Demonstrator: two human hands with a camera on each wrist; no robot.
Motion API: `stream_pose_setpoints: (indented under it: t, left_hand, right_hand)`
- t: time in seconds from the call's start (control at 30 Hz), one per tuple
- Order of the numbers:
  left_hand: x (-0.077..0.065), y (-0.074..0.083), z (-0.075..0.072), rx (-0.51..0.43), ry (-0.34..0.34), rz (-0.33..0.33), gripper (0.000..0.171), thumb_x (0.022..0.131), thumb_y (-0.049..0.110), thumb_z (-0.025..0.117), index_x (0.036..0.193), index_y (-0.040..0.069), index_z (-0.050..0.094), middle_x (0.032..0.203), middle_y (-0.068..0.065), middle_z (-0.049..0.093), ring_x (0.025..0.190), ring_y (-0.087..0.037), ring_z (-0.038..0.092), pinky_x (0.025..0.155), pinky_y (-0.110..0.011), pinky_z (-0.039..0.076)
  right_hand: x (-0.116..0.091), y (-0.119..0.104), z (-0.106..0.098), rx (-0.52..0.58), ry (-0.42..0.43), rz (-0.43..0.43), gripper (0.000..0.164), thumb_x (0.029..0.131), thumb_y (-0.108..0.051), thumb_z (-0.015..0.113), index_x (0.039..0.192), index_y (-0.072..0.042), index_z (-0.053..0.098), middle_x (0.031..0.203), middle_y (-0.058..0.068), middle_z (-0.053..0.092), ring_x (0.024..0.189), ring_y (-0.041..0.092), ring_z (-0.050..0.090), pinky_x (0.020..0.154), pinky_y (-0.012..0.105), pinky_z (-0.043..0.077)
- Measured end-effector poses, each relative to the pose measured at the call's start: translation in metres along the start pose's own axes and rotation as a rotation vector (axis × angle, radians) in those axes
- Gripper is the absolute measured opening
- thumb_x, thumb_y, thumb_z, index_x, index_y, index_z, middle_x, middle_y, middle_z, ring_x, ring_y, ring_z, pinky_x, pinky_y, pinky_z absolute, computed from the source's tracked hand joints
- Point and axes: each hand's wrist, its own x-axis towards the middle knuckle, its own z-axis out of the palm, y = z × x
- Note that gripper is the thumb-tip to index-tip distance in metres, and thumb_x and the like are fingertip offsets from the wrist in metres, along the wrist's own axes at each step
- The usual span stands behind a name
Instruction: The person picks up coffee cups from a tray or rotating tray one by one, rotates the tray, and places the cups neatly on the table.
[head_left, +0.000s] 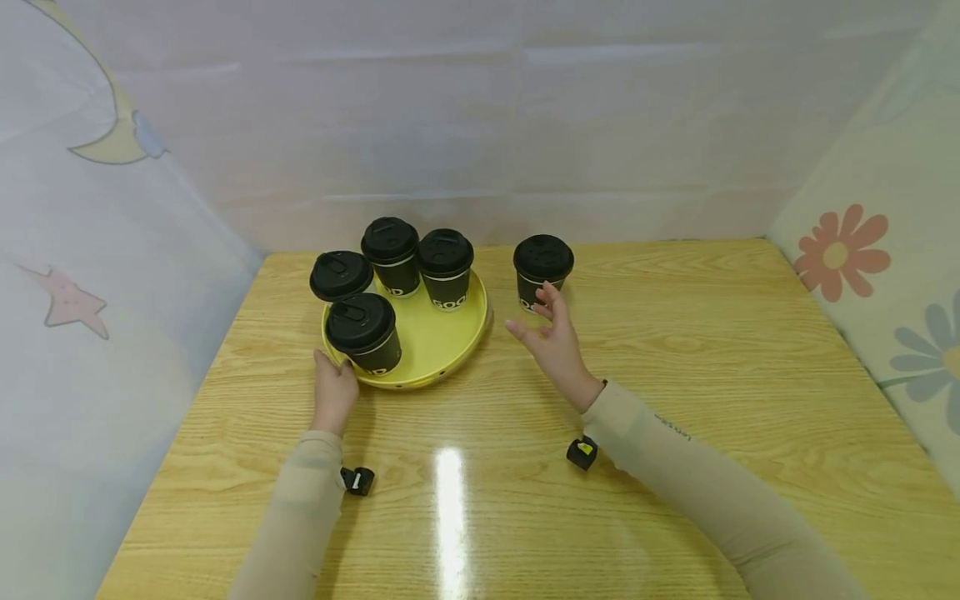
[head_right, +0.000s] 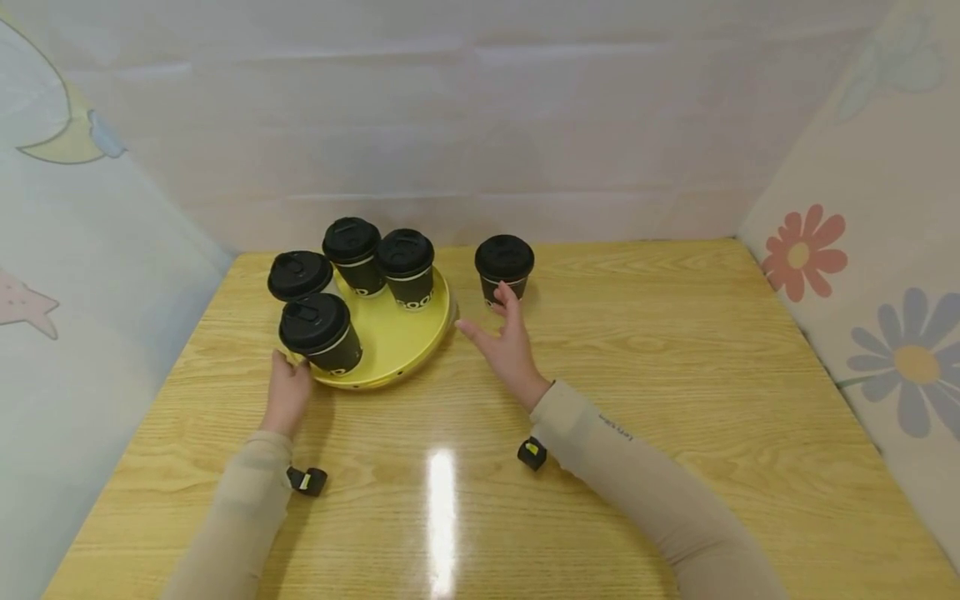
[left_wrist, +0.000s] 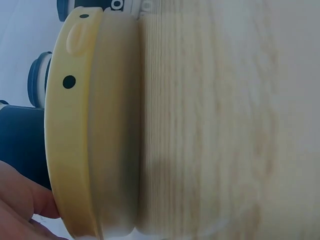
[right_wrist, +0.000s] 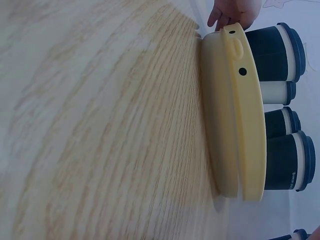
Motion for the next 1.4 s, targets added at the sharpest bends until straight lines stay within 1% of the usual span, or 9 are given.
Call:
stream_pose_setpoints:
  t: [0.17, 0.33, 0.6, 0.83, 0.97, 1.17, 1.2, 1.3, 1.4]
  left_hand:
    - [-0.003, 0.001, 0.002, 0.025, -0.03, 0.008, 0.065, 0.103, 0.008, 0.021, 0.144, -0.007, -0.027, 0.152, -0.025, -0.027, 0.143, -0.033, -0.018, 0.116, -0.041, -0.005]
    - [-0.005, 0.0, 0.003, 0.022, -0.059, 0.067, 0.064, 0.101, 0.003, 0.02, 0.143, -0.008, -0.028, 0.154, -0.026, -0.023, 0.144, -0.032, -0.014, 0.117, -0.041, -0.001]
    - [-0.008, -0.003, 0.006, 0.055, -0.046, 0.122, 0.066, 0.1, 0.001, 0.023, 0.145, -0.008, -0.024, 0.156, -0.027, -0.015, 0.145, -0.033, -0.007, 0.117, -0.042, 0.003]
    - [-0.01, -0.003, 0.011, 0.084, -0.029, 0.148, 0.068, 0.099, 0.0, 0.026, 0.143, -0.012, -0.023, 0.154, -0.03, -0.017, 0.145, -0.036, -0.008, 0.117, -0.043, 0.002]
    - [-0.012, -0.002, 0.015, 0.11, -0.014, 0.142, 0.068, 0.098, 0.0, 0.028, 0.143, -0.015, -0.022, 0.153, -0.033, -0.017, 0.144, -0.038, -0.008, 0.117, -0.043, 0.001]
    - [-0.013, 0.001, 0.018, 0.109, -0.007, 0.155, 0.068, 0.098, 0.001, 0.028, 0.144, -0.014, -0.021, 0.153, -0.034, -0.016, 0.144, -0.037, -0.007, 0.117, -0.043, 0.002]
    - [-0.012, 0.001, 0.017, 0.101, -0.006, 0.162, 0.066, 0.099, 0.001, 0.028, 0.145, -0.014, -0.016, 0.154, -0.034, -0.011, 0.145, -0.036, -0.003, 0.117, -0.043, 0.004]
    - [-0.014, 0.004, 0.012, 0.07, -0.01, 0.122, 0.066, 0.102, 0.006, 0.027, 0.145, -0.013, -0.018, 0.154, -0.033, -0.012, 0.145, -0.035, -0.004, 0.117, -0.042, 0.004]
    - [-0.011, 0.009, 0.001, 0.048, -0.002, 0.055, 0.066, 0.103, 0.012, 0.024, 0.144, -0.011, -0.023, 0.153, -0.03, -0.019, 0.144, -0.033, -0.011, 0.117, -0.041, 0.0]
  right_hand:
    - [-0.001, -0.001, 0.0, 0.006, -0.004, 0.002, 0.083, 0.092, -0.013, 0.067, 0.154, -0.002, 0.013, 0.153, 0.022, 0.024, 0.136, 0.04, 0.029, 0.106, 0.06, 0.025]
    - [-0.001, -0.004, 0.0, 0.024, -0.013, 0.018, 0.083, 0.093, -0.012, 0.066, 0.154, -0.001, 0.012, 0.153, 0.022, 0.022, 0.136, 0.04, 0.028, 0.107, 0.06, 0.024]
    - [-0.008, -0.033, 0.0, 0.039, -0.031, 0.061, 0.08, 0.094, -0.003, 0.062, 0.152, 0.008, 0.008, 0.153, 0.028, 0.018, 0.136, 0.044, 0.026, 0.106, 0.06, 0.025]
    - [-0.003, -0.011, -0.003, 0.043, -0.014, 0.045, 0.082, 0.094, -0.01, 0.064, 0.154, 0.0, 0.009, 0.154, 0.022, 0.021, 0.136, 0.037, 0.029, 0.106, 0.059, 0.026]
    - [-0.001, -0.001, -0.003, 0.032, -0.006, 0.02, 0.082, 0.094, -0.013, 0.065, 0.155, -0.002, 0.01, 0.153, 0.02, 0.022, 0.135, 0.036, 0.03, 0.105, 0.059, 0.027]
    - [-0.001, 0.001, -0.003, 0.042, -0.003, 0.013, 0.082, 0.094, -0.013, 0.066, 0.154, -0.002, 0.012, 0.153, 0.02, 0.023, 0.135, 0.038, 0.029, 0.106, 0.06, 0.026]
    - [-0.001, 0.001, -0.003, 0.046, -0.001, 0.012, 0.081, 0.094, -0.013, 0.066, 0.154, -0.002, 0.013, 0.153, 0.02, 0.023, 0.135, 0.039, 0.029, 0.106, 0.06, 0.026]
    - [-0.001, 0.001, -0.002, 0.054, -0.006, 0.008, 0.081, 0.094, -0.011, 0.065, 0.154, -0.001, 0.013, 0.153, 0.022, 0.023, 0.135, 0.042, 0.027, 0.106, 0.061, 0.025]
    - [-0.002, 0.001, -0.002, 0.052, -0.016, 0.006, 0.08, 0.094, -0.01, 0.065, 0.154, -0.001, 0.012, 0.153, 0.023, 0.022, 0.135, 0.042, 0.027, 0.107, 0.061, 0.024]
